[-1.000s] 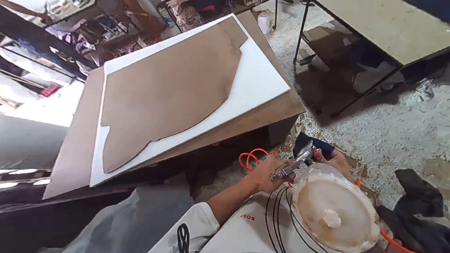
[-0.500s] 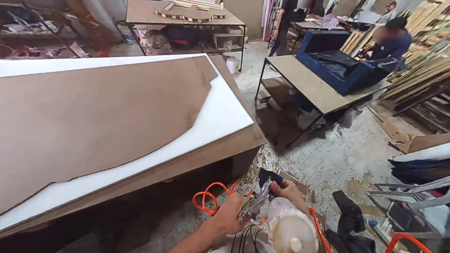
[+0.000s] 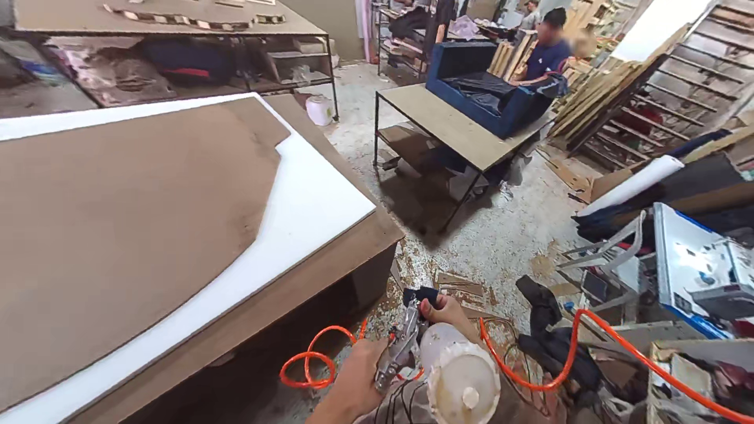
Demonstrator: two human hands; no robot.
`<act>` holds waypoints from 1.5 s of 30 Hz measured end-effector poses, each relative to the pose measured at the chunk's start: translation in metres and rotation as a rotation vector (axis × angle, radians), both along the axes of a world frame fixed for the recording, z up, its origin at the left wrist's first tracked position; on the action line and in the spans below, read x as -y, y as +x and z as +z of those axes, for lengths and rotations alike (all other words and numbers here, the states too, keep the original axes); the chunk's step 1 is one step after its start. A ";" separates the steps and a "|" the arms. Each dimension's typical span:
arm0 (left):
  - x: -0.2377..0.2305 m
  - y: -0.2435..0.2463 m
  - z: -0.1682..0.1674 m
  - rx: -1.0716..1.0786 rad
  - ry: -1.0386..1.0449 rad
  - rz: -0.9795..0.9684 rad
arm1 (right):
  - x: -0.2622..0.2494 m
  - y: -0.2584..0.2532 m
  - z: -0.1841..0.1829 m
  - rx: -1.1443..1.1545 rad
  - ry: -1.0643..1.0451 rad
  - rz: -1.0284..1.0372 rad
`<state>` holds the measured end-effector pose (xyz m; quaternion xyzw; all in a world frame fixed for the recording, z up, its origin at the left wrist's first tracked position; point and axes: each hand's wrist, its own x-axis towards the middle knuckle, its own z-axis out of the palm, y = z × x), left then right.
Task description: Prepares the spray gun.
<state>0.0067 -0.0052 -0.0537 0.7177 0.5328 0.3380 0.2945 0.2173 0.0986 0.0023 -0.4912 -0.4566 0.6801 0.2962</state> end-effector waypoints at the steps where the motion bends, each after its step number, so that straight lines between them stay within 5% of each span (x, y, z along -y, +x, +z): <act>1: -0.001 -0.001 0.000 0.007 -0.016 -0.005 | 0.001 -0.001 -0.002 0.005 -0.004 -0.013; 20: -0.009 0.000 -0.007 0.073 -0.041 -0.035 | 0.005 0.000 -0.006 0.188 -0.011 -0.040; 45: 0.004 -0.010 -0.014 0.074 0.032 0.029 | 0.004 -0.012 0.004 0.076 0.098 0.010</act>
